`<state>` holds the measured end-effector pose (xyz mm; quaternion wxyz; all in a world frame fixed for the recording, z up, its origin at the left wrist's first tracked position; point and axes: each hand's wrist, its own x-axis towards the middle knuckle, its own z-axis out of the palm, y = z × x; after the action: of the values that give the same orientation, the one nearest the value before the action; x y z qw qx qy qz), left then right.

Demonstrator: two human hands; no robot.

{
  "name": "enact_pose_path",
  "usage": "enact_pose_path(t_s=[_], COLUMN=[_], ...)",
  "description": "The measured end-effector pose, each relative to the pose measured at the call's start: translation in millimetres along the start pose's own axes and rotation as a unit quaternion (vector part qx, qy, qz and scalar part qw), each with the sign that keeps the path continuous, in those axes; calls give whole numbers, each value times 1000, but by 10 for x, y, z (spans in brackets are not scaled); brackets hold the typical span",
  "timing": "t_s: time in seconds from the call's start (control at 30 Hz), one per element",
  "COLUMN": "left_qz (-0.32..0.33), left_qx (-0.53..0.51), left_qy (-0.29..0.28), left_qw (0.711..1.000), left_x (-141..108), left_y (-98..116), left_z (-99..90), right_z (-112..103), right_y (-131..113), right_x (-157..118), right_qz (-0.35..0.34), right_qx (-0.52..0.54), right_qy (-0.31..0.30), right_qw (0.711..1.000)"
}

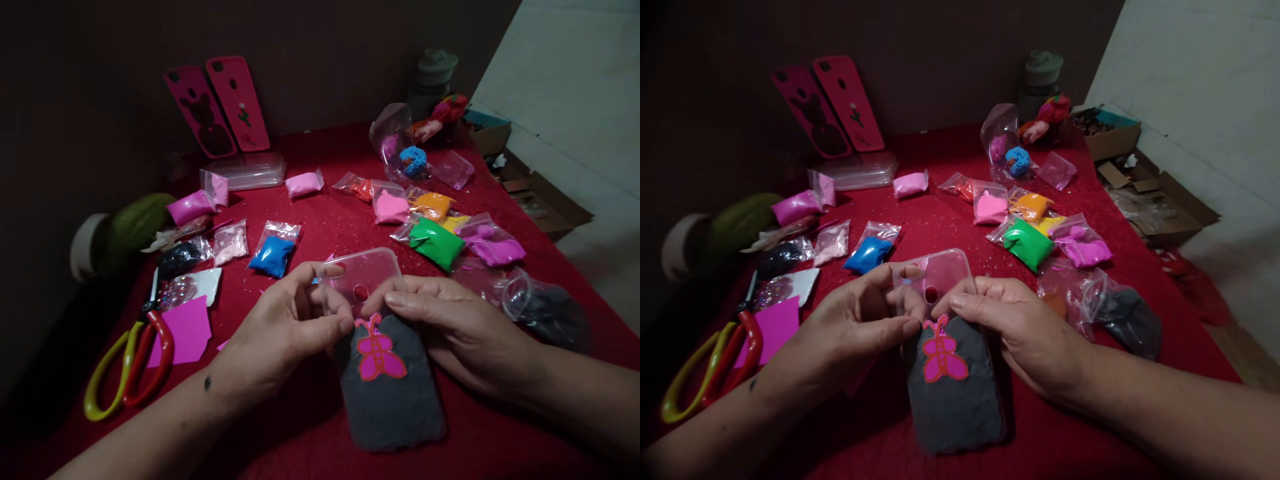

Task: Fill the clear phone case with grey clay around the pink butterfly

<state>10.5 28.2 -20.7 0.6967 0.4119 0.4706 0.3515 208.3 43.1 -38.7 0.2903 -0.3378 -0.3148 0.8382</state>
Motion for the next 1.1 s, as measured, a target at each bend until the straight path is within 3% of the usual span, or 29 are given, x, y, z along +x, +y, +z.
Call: enact_pose_path(t_s=[0.2, 0.63, 1.1], left_qz=[0, 7, 14], left_qx=[-6, -78, -92], left_qy=[6, -75, -62], left_qw=[1000, 994, 994], left_x=[-11, 69, 80], left_y=[-27, 33, -21], left_z=[-6, -160, -151], right_z=[-6, -7, 12], right_y=[-3, -48, -63], right_x=[4, 45, 42], right_qz=[3, -59, -37], right_qx=[-1, -5, 26], right_qy=[-8, 63, 59], right_qw=[1000, 996, 997])
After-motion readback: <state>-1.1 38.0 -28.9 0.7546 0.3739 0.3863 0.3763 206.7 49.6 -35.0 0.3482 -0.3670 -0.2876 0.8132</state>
